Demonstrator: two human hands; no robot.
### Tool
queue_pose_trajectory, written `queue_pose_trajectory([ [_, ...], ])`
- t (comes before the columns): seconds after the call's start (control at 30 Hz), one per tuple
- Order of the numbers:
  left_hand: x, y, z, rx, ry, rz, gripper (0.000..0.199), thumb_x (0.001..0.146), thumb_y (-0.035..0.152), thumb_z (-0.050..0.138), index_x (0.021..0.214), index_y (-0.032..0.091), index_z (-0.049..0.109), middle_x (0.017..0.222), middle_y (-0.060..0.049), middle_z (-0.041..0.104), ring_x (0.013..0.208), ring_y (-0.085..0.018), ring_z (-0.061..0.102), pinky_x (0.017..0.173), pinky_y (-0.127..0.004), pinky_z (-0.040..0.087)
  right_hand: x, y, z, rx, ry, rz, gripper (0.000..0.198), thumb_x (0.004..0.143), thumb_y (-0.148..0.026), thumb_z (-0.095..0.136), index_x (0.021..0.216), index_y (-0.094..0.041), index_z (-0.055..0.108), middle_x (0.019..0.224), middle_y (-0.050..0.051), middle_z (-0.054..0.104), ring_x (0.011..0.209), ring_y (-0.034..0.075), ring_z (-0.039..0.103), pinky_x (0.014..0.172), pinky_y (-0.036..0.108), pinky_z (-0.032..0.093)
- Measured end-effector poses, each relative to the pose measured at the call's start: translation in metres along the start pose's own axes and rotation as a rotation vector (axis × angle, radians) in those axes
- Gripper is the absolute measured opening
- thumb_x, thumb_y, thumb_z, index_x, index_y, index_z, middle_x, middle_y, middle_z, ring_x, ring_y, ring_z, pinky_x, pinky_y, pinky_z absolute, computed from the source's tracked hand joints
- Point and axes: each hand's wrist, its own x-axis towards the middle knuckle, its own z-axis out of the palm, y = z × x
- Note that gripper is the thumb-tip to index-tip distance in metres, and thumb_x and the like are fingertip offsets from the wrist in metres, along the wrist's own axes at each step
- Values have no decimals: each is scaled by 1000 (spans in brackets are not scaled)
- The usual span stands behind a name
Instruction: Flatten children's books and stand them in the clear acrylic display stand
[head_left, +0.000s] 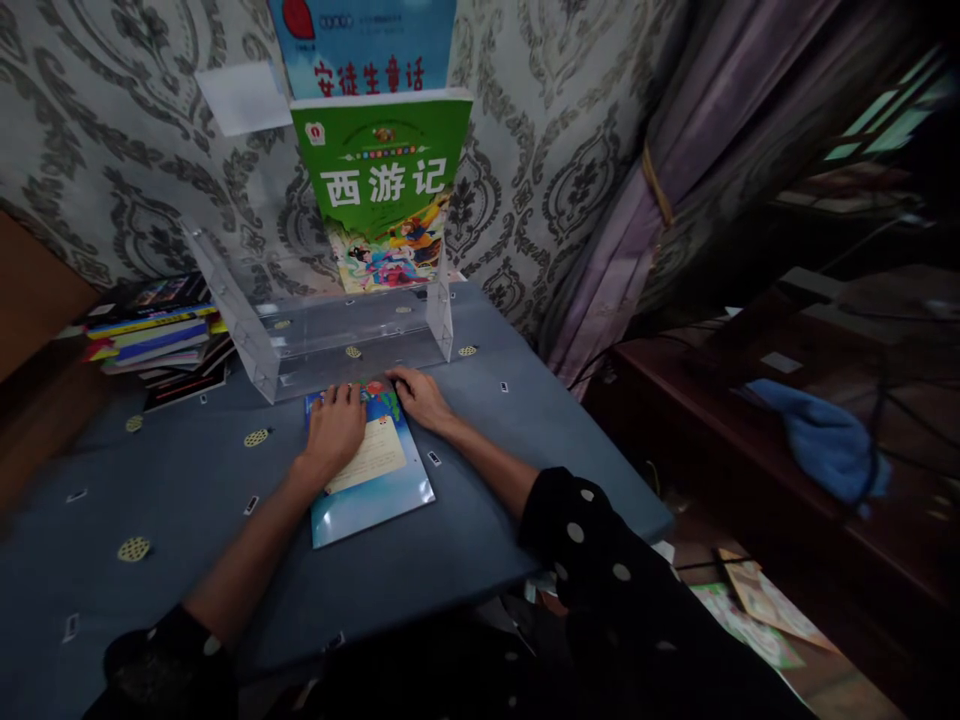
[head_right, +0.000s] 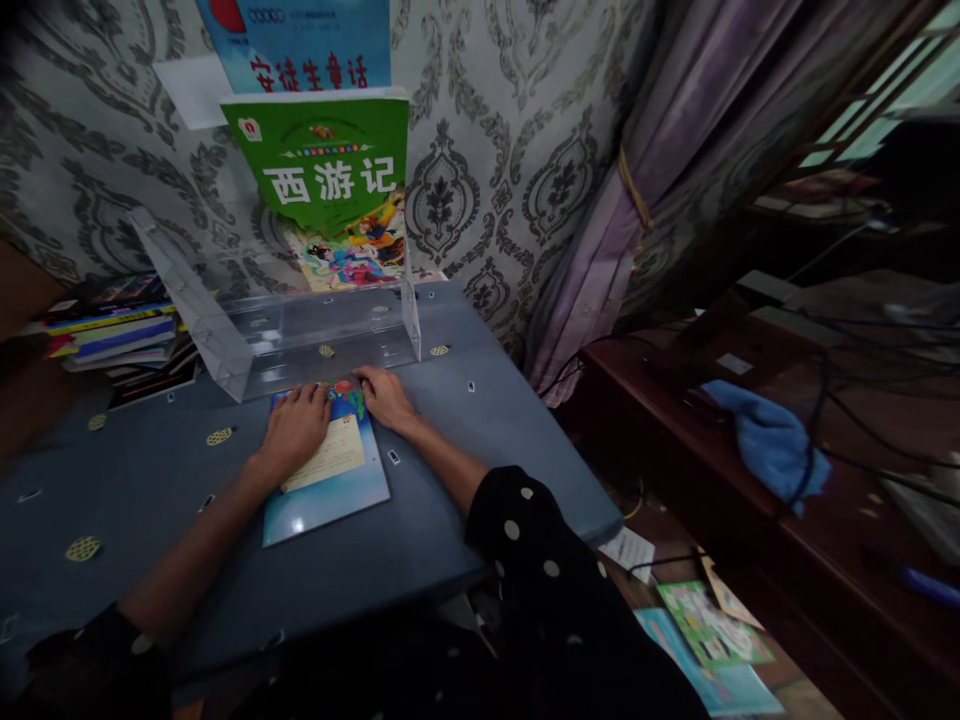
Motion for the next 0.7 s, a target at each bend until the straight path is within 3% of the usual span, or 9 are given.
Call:
queue_pose_trajectory([
  [0.2, 10, -4, 15, -141, 105, 102, 40, 100, 21, 35, 131, 15, 60, 138, -16, 60, 126, -31, 55, 107, -49, 42, 0, -2, -2, -4, -9, -12, 36, 91, -6, 46, 119, -18, 67, 119, 9, 72, 114, 21, 64, 104, 39, 47],
  [0.43, 22, 6, 17, -266, 74, 280, 44, 100, 25, 35, 139, 14, 54, 145, -16, 55, 135, -30, 50, 111, -50, 38, 0, -4, -2, -10, 12, -32, 37, 92, -7, 46, 120, -21, 67, 119, 7, 72, 114, 20, 64, 105, 38, 47],
  [0.7, 22, 1, 18, -314, 68, 311, 44, 103, 30, 34, 140, 15, 54, 149, -14, 52, 136, -28, 49, 111, -49, 37, 0, -6, -2, -12, -5, -37, 40, 89, -3, 45, 119, -19, 67, 118, 6, 72, 113, 20, 64, 105, 38, 46],
])
